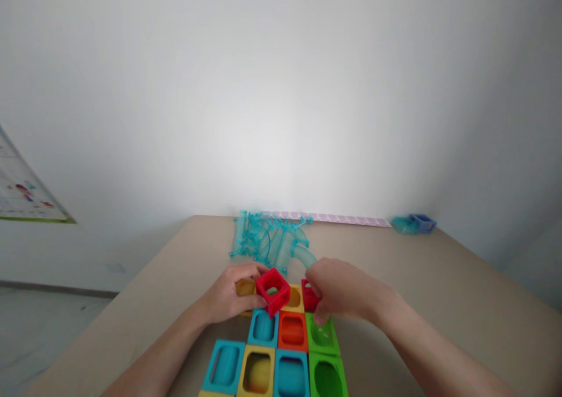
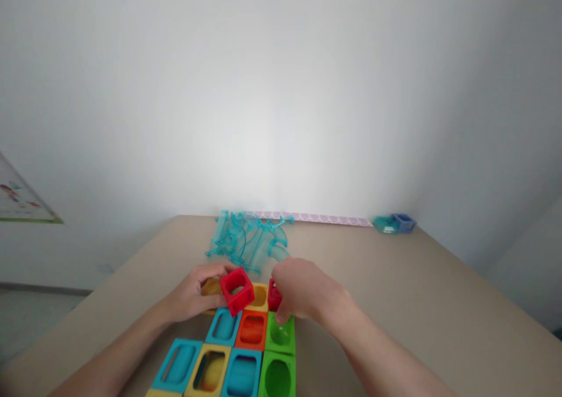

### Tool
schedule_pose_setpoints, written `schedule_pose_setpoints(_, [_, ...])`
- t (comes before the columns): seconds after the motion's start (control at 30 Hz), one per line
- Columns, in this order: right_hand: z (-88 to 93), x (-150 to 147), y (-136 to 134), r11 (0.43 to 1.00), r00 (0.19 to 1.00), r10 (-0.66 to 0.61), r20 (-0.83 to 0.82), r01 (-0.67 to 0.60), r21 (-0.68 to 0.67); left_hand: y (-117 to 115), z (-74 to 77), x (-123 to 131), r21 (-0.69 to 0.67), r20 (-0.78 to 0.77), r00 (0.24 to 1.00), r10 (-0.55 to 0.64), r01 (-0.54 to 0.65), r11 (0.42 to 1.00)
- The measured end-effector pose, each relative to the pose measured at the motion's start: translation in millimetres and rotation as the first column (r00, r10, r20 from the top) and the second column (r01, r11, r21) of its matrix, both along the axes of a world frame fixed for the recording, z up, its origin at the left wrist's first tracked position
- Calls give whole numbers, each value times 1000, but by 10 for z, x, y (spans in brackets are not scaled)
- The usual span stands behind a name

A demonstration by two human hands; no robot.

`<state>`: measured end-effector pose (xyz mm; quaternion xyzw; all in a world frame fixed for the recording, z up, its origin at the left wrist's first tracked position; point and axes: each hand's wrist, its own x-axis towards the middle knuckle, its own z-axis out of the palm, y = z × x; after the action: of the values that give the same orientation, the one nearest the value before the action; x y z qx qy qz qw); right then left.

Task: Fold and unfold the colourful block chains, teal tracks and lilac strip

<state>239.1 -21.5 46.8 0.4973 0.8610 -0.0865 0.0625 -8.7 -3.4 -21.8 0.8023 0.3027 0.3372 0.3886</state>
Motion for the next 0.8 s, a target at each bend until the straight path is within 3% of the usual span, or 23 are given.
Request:
schedule_pose_setpoints(0.17, [126, 36, -2, 999, 999, -32, -35, 32, -9, 5, -7, -5, 35, -21, 1000, 9, -9, 999])
schedule_pose_setpoints(0.37, [242, 109, 5, 986, 949, -119, -292, 147, 78, 1, -1, -1, 85, -58, 998, 32, -27, 996])
schedule_pose_setpoints(0.57, [195, -1, 34, 982, 828, -147, -542, 189, 23, -13, 13, -2, 102, -55, 998, 26, -20, 995])
schedule_pose_setpoints(0.73, [81, -218, 2, 985, 627, -152, -764, 157, -67, -3, 1, -11, 101, -44, 999, 32, -27, 994])
schedule_pose_setpoints(0.8, [24, -305, -28, 990, 603, -135, -787, 123, -75, 2, -7, -11, 112, -35, 999, 34, -30, 993])
